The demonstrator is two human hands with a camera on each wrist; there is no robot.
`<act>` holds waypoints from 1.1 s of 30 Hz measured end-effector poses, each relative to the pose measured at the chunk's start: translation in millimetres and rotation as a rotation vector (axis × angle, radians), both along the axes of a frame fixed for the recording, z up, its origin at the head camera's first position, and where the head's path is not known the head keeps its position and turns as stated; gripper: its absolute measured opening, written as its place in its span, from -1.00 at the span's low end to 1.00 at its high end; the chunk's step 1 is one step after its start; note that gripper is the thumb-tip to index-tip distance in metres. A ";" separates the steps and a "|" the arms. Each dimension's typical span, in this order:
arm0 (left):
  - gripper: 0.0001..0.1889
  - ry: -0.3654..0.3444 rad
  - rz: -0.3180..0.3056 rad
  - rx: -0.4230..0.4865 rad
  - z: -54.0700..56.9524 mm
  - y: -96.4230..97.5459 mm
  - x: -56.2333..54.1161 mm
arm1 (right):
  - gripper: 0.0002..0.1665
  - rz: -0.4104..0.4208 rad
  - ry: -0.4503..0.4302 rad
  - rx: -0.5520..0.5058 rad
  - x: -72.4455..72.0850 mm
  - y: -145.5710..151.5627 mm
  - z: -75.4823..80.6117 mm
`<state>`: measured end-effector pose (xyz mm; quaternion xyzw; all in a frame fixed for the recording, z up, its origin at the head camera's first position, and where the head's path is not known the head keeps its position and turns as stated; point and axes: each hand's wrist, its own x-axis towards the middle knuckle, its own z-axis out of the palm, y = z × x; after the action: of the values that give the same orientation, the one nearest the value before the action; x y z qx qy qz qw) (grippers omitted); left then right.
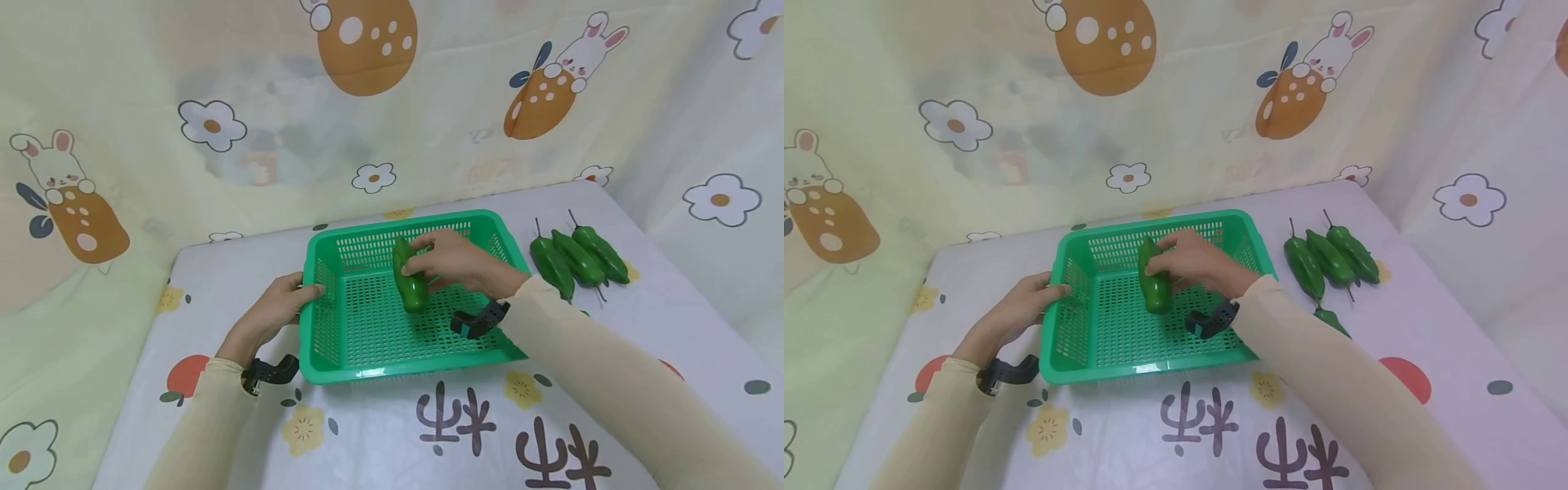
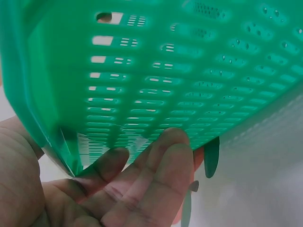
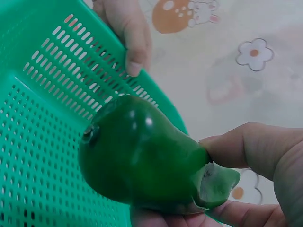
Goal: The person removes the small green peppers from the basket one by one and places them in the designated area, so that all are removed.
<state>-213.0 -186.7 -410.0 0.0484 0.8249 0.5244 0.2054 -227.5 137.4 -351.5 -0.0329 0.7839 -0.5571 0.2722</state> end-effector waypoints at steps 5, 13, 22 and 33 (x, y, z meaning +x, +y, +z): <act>-0.52 -0.003 0.001 0.016 -0.2 -0.2 0.4 | -0.21 -0.020 0.010 -0.008 3.7 18.5 5.4; -0.52 -0.013 0.009 0.018 1.0 -0.5 1.5 | -0.08 -0.028 0.022 0.007 12.1 50.1 11.4; -0.52 -0.009 0.012 0.014 1.5 -0.1 2.0 | -0.08 -0.052 0.059 0.072 26.1 78.3 16.4; -0.52 -0.010 0.015 0.015 1.5 1.5 1.6 | -0.06 -0.085 0.077 0.116 39.0 115.3 17.0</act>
<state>-211.3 -185.2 -408.4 0.0413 0.8202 0.5323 0.2053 -188.5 252.7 -334.5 -0.0050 0.8253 -0.5203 0.2193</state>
